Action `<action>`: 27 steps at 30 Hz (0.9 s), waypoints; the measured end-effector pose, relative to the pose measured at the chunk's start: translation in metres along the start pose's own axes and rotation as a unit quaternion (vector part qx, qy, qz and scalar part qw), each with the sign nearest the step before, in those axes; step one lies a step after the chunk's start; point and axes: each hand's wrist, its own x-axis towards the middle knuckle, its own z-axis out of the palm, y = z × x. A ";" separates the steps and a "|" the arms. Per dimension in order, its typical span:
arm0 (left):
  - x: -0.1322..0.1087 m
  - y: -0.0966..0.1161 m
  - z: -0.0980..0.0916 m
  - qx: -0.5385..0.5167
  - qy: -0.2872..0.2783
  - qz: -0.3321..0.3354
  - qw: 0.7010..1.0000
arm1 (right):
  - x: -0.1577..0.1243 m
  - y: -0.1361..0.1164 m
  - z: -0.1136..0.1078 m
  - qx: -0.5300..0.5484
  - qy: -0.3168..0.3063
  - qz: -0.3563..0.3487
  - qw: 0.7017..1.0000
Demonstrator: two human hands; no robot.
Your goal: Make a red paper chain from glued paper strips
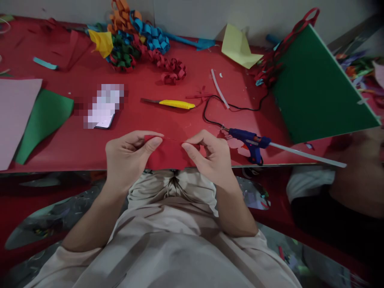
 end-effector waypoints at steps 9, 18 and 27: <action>-0.004 0.006 -0.012 0.114 -0.066 0.022 0.991 | -0.011 0.005 -0.001 0.041 0.000 0.021 0.999; -0.012 -0.020 -0.010 0.015 0.005 -0.029 0.999 | -0.032 0.009 0.006 0.041 0.098 0.055 0.993; -0.018 0.003 -0.014 0.136 -0.065 0.016 0.988 | -0.036 -0.001 -0.007 0.028 -0.108 0.054 0.992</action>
